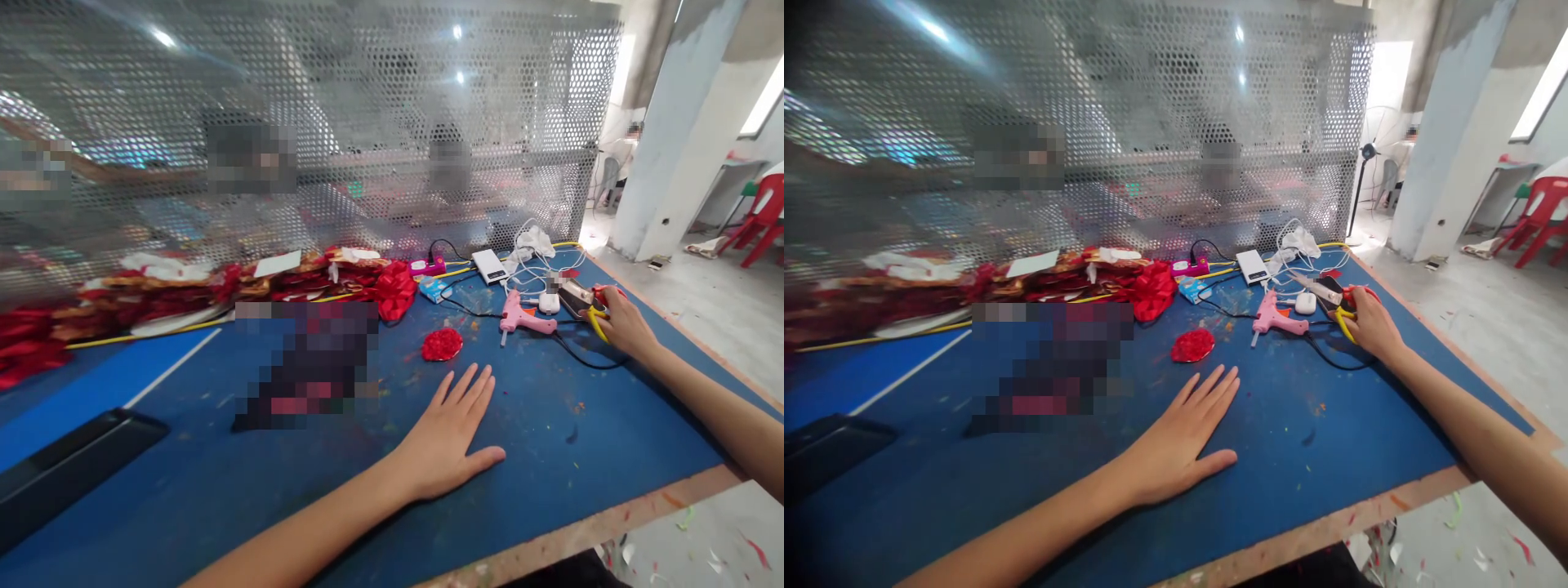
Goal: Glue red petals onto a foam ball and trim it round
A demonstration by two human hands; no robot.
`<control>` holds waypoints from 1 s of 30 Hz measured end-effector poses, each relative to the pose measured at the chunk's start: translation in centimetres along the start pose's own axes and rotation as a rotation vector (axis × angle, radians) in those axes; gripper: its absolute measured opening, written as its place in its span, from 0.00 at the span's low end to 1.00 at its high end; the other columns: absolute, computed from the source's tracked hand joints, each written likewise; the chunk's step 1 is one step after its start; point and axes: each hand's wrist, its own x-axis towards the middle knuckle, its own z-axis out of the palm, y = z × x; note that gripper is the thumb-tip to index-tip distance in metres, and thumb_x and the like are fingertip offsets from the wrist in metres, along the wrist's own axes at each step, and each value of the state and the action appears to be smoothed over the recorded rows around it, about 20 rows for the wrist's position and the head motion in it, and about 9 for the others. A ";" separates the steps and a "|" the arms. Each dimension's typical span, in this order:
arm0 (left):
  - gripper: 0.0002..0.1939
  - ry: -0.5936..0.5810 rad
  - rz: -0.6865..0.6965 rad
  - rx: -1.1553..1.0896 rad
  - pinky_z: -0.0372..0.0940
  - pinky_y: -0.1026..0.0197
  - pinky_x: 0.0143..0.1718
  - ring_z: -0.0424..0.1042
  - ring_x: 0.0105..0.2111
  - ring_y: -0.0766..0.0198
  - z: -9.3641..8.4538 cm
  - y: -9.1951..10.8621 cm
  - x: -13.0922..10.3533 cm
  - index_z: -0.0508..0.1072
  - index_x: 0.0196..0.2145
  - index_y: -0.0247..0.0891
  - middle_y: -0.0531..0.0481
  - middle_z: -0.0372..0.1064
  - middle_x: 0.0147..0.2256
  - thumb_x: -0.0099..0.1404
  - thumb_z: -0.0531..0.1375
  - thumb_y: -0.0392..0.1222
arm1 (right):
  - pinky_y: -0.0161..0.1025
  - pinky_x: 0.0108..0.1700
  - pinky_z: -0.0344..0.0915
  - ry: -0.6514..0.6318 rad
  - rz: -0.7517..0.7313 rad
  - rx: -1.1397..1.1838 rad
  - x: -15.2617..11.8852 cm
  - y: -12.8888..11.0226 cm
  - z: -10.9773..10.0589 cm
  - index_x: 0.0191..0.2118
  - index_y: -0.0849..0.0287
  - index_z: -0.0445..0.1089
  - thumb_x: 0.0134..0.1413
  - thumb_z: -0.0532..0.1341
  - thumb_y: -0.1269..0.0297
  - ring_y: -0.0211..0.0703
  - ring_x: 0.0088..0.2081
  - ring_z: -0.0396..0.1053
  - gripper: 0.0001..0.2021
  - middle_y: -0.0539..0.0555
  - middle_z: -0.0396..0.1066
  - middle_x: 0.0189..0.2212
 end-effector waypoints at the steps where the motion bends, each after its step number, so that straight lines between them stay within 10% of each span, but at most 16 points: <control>1: 0.42 -0.018 0.010 -0.009 0.36 0.41 0.63 0.33 0.66 0.48 -0.2 0.2 0.3 0.40 0.65 0.35 0.41 0.33 0.66 0.63 0.43 0.65 | 0.41 0.31 0.60 0.039 0.011 0.013 0.1 0.1 0.0 0.40 0.58 0.60 0.53 0.54 0.46 0.50 0.31 0.67 0.19 0.58 0.69 0.31; 15: 0.39 -0.065 0.543 -0.166 0.36 0.47 0.64 0.36 0.66 0.52 -0.6 8.6 9.5 0.48 0.64 0.28 0.37 0.39 0.65 0.66 0.44 0.60 | 0.44 0.37 0.62 0.184 0.039 0.090 0.3 -0.5 -3.6 0.40 0.58 0.60 0.51 0.58 0.50 0.52 0.37 0.68 0.17 0.60 0.70 0.36; 24: 0.35 -0.066 1.006 -0.226 0.37 0.46 0.64 0.43 0.64 0.44 0.2 19.0 13.3 0.60 0.59 0.35 0.43 0.53 0.62 0.61 0.54 0.59 | 0.42 0.33 0.62 0.211 0.283 0.075 -0.6 0.9 -1.0 0.35 0.56 0.59 0.54 0.51 0.42 0.48 0.32 0.67 0.20 0.57 0.69 0.31; 30: 0.20 -0.139 0.960 -0.673 0.54 0.62 0.60 0.62 0.57 0.62 -0.2 15.5 8.5 0.69 0.52 0.37 0.47 0.64 0.57 0.64 0.55 0.46 | 0.44 0.35 0.63 0.166 0.340 0.044 -1.4 2.6 -1.0 0.39 0.58 0.61 0.54 0.51 0.42 0.51 0.35 0.69 0.22 0.61 0.71 0.35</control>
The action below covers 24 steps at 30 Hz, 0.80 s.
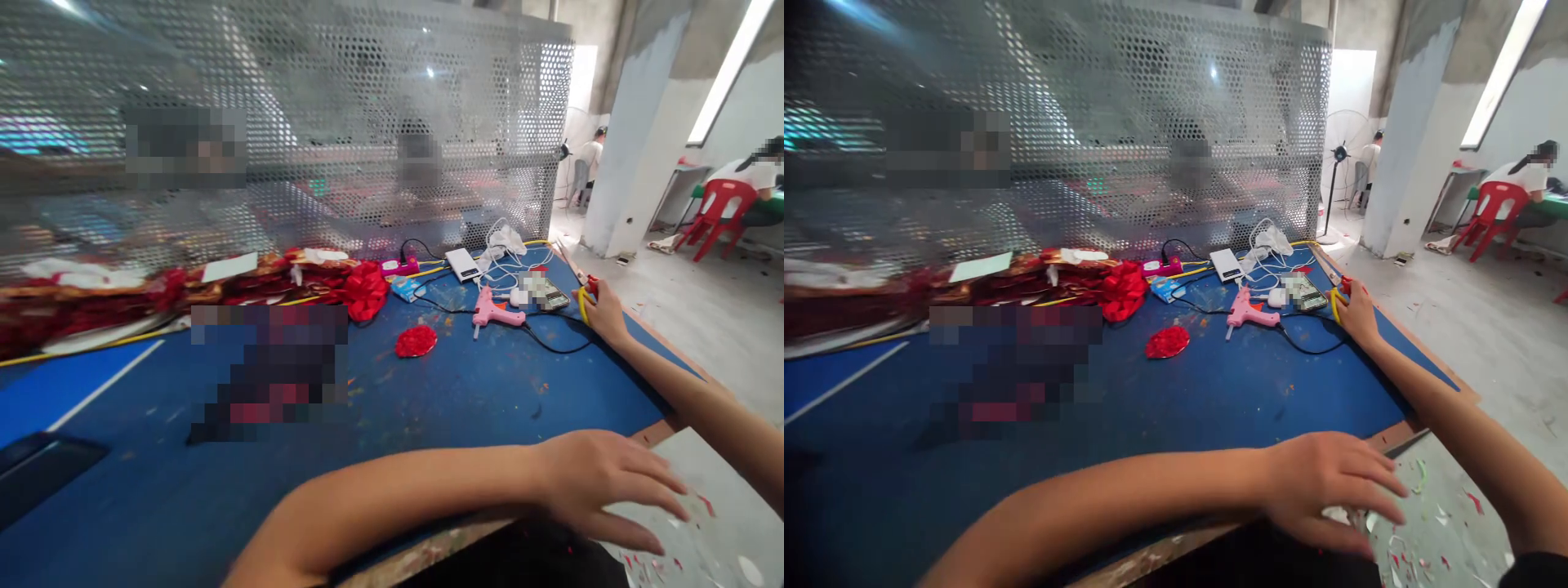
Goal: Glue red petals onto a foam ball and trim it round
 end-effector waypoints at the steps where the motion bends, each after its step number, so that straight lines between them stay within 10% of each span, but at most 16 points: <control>1: 0.19 0.071 -0.052 -0.004 0.55 0.60 0.60 0.63 0.57 0.60 -0.3 0.7 -2.3 0.71 0.50 0.37 0.45 0.66 0.55 0.64 0.54 0.45 | 0.45 0.36 0.63 -0.013 0.010 -0.013 0.1 0.3 -0.2 0.40 0.58 0.61 0.55 0.51 0.43 0.52 0.36 0.69 0.22 0.62 0.71 0.36; 6: 0.18 0.645 -0.782 0.337 0.58 0.48 0.58 0.62 0.57 0.56 -2.2 3.3 -15.8 0.69 0.50 0.42 0.43 0.66 0.54 0.67 0.49 0.46 | 0.47 0.38 0.62 -0.099 0.041 -0.105 1.2 1.5 -0.4 0.40 0.61 0.65 0.50 0.58 0.50 0.57 0.38 0.69 0.19 0.65 0.72 0.37; 10: 0.36 0.629 -1.238 0.745 0.51 0.39 0.60 0.50 0.63 0.44 -2.5 2.0 -22.0 0.56 0.61 0.32 0.33 0.51 0.62 0.63 0.49 0.60 | 0.47 0.36 0.62 -0.141 0.072 -0.184 1.9 1.7 -0.1 0.39 0.63 0.68 0.49 0.59 0.52 0.60 0.38 0.69 0.18 0.67 0.72 0.36; 15: 0.41 0.315 -1.147 0.786 0.47 0.42 0.62 0.40 0.65 0.45 -1.8 0.6 -18.5 0.50 0.64 0.31 0.35 0.43 0.65 0.63 0.45 0.63 | 0.46 0.35 0.61 -0.171 0.069 -0.242 2.1 1.7 0.0 0.41 0.63 0.69 0.49 0.58 0.52 0.58 0.38 0.69 0.19 0.65 0.73 0.36; 24: 0.49 0.171 -0.833 0.481 0.38 0.45 0.64 0.33 0.66 0.48 -1.7 -0.3 -7.0 0.45 0.64 0.24 0.34 0.33 0.66 0.59 0.48 0.68 | 0.43 0.35 0.62 -0.195 0.037 -0.251 1.9 1.6 0.0 0.43 0.62 0.69 0.51 0.57 0.52 0.56 0.39 0.70 0.20 0.64 0.73 0.39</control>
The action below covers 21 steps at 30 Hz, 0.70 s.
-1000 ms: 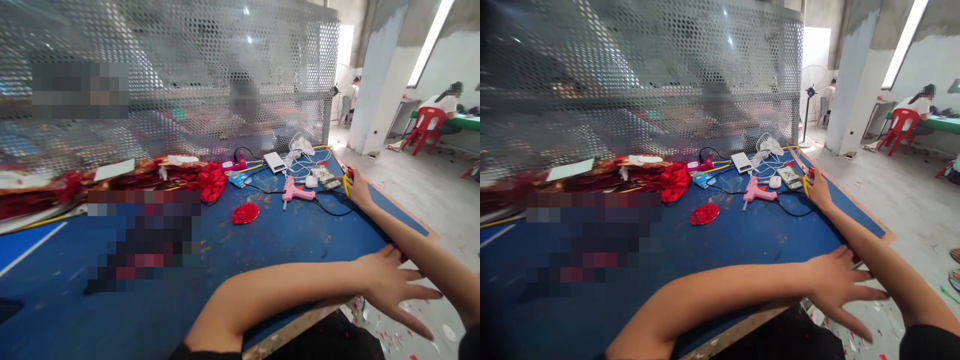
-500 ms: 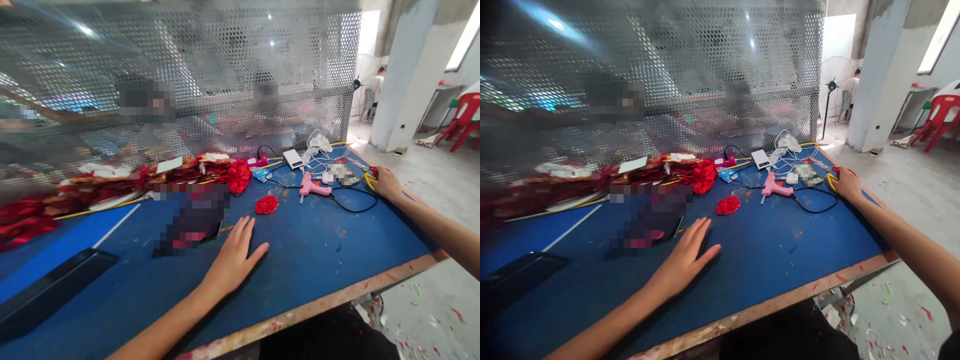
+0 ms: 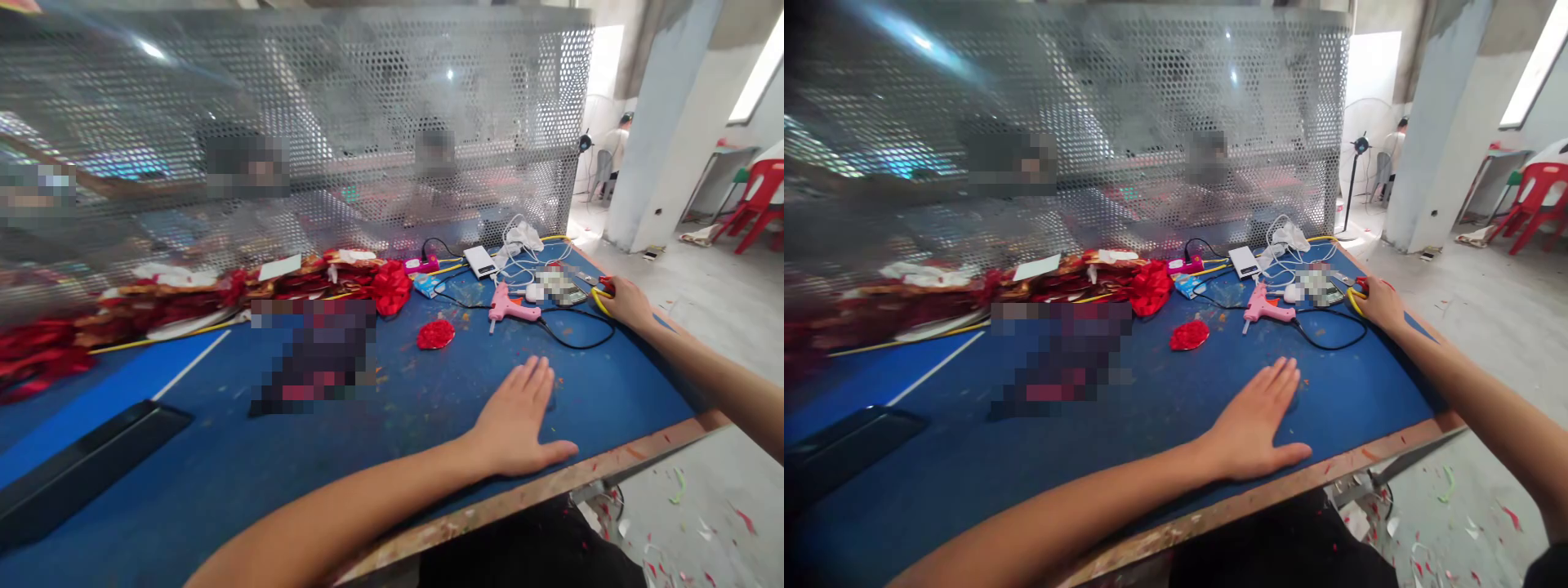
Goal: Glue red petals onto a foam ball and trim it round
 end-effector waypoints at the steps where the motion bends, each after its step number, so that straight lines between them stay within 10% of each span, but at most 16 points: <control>1: 0.51 -0.003 0.074 -0.032 0.37 0.45 0.65 0.32 0.66 0.49 0.4 1.0 1.1 0.45 0.64 0.24 0.34 0.33 0.66 0.58 0.49 0.69 | 0.43 0.35 0.62 -0.002 0.003 0.000 0.0 0.0 0.0 0.43 0.63 0.69 0.51 0.57 0.52 0.56 0.39 0.70 0.20 0.64 0.73 0.39; 6: 0.46 -0.101 0.486 -0.199 0.37 0.50 0.65 0.41 0.65 0.51 1.8 7.6 5.8 0.54 0.61 0.27 0.36 0.46 0.64 0.55 0.60 0.62 | 0.42 0.36 0.63 -0.010 0.002 -0.009 -0.1 0.0 0.0 0.43 0.63 0.69 0.53 0.56 0.53 0.55 0.40 0.70 0.19 0.64 0.73 0.40; 10: 0.30 -0.664 0.772 -0.469 0.59 0.62 0.55 0.69 0.51 0.61 1.2 11.0 5.9 0.56 0.61 0.32 0.47 0.70 0.51 0.65 0.54 0.48 | 0.41 0.38 0.63 -0.017 -0.018 -0.019 -0.4 -0.2 -0.5 0.44 0.63 0.69 0.53 0.57 0.54 0.53 0.41 0.70 0.19 0.63 0.73 0.42; 12: 0.27 -0.720 0.775 -0.597 0.66 0.66 0.48 0.75 0.42 0.65 0.1 10.3 4.4 0.55 0.61 0.33 0.48 0.74 0.46 0.67 0.52 0.43 | 0.41 0.39 0.64 -0.021 -0.023 -0.020 -0.4 -0.3 -0.6 0.44 0.63 0.69 0.53 0.57 0.55 0.53 0.42 0.70 0.18 0.63 0.73 0.42; 17: 0.19 0.072 0.179 -0.424 0.60 0.54 0.56 0.66 0.53 0.57 -3.3 0.4 -2.6 0.70 0.50 0.41 0.45 0.67 0.53 0.64 0.54 0.49 | 0.42 0.40 0.64 -0.015 -0.030 -0.006 -0.4 -0.2 -0.4 0.45 0.64 0.69 0.52 0.57 0.56 0.54 0.42 0.70 0.19 0.63 0.73 0.41; 21: 0.37 0.332 -0.617 0.231 0.52 0.37 0.58 0.53 0.60 0.38 -2.6 -9.3 -9.7 0.63 0.55 0.23 0.26 0.57 0.58 0.61 0.49 0.60 | 0.43 0.41 0.64 -0.005 -0.035 0.006 -0.4 0.1 0.0 0.45 0.63 0.70 0.52 0.57 0.56 0.54 0.41 0.70 0.19 0.63 0.73 0.40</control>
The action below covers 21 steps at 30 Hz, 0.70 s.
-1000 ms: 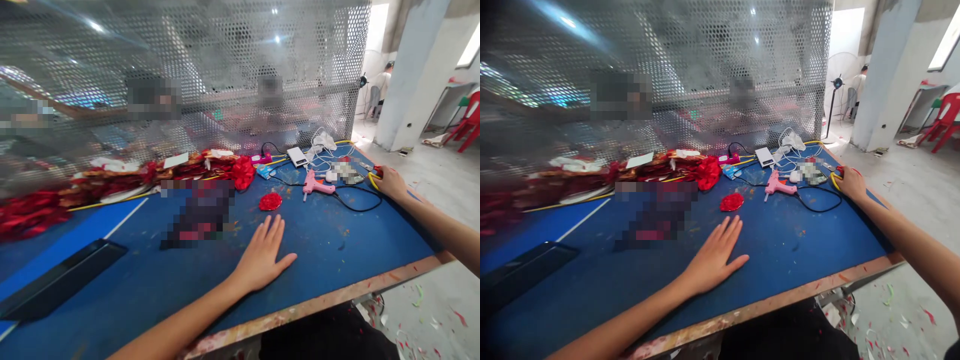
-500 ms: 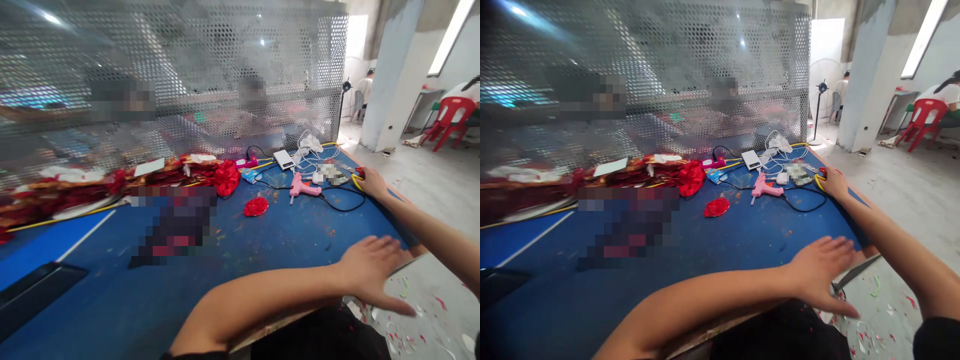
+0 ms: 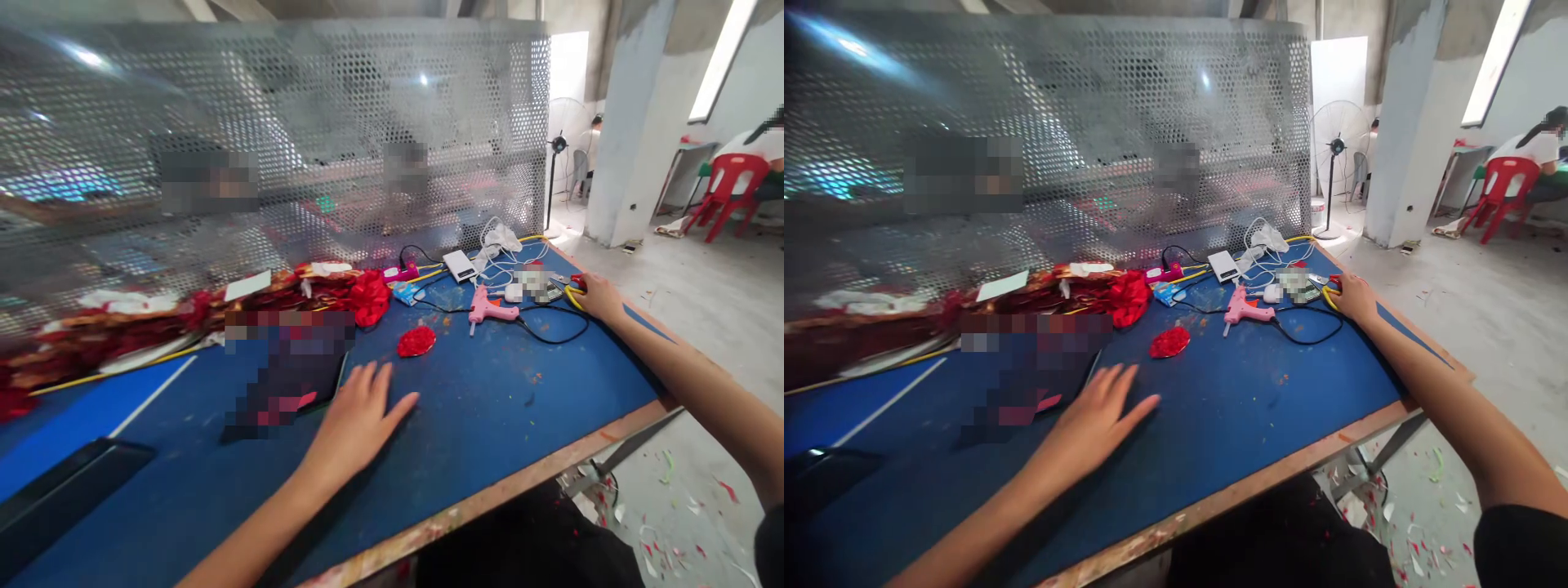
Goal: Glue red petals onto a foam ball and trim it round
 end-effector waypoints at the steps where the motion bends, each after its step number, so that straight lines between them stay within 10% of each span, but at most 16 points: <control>1: 0.40 0.013 -0.055 0.092 0.53 0.37 0.57 0.52 0.60 0.36 0.9 -2.0 -0.5 0.62 0.55 0.18 0.22 0.56 0.58 0.61 0.46 0.60 | 0.43 0.41 0.64 0.003 -0.001 0.001 0.0 0.1 0.1 0.45 0.63 0.70 0.52 0.57 0.56 0.54 0.41 0.70 0.19 0.62 0.73 0.41; 5: 0.40 0.065 -0.019 0.223 0.55 0.39 0.57 0.50 0.62 0.37 4.1 -3.1 -2.6 0.58 0.57 0.15 0.21 0.51 0.60 0.65 0.40 0.57 | 0.43 0.43 0.64 0.012 -0.002 0.001 0.0 0.2 0.3 0.46 0.63 0.70 0.52 0.58 0.56 0.54 0.42 0.70 0.19 0.63 0.73 0.42; 14: 0.39 -0.125 0.392 0.067 0.49 0.43 0.62 0.40 0.64 0.44 3.3 11.3 -0.8 0.49 0.63 0.21 0.30 0.40 0.64 0.66 0.42 0.59 | 0.44 0.41 0.64 0.047 -0.010 0.006 0.2 0.5 0.8 0.45 0.63 0.70 0.52 0.58 0.56 0.54 0.41 0.70 0.18 0.63 0.73 0.40; 21: 0.40 -0.263 0.708 -0.146 0.41 0.47 0.65 0.33 0.66 0.50 2.9 17.7 0.2 0.44 0.64 0.23 0.33 0.33 0.66 0.67 0.42 0.59 | 0.46 0.42 0.65 0.060 -0.090 0.061 0.3 0.8 0.8 0.47 0.63 0.66 0.54 0.56 0.56 0.56 0.43 0.70 0.19 0.64 0.73 0.41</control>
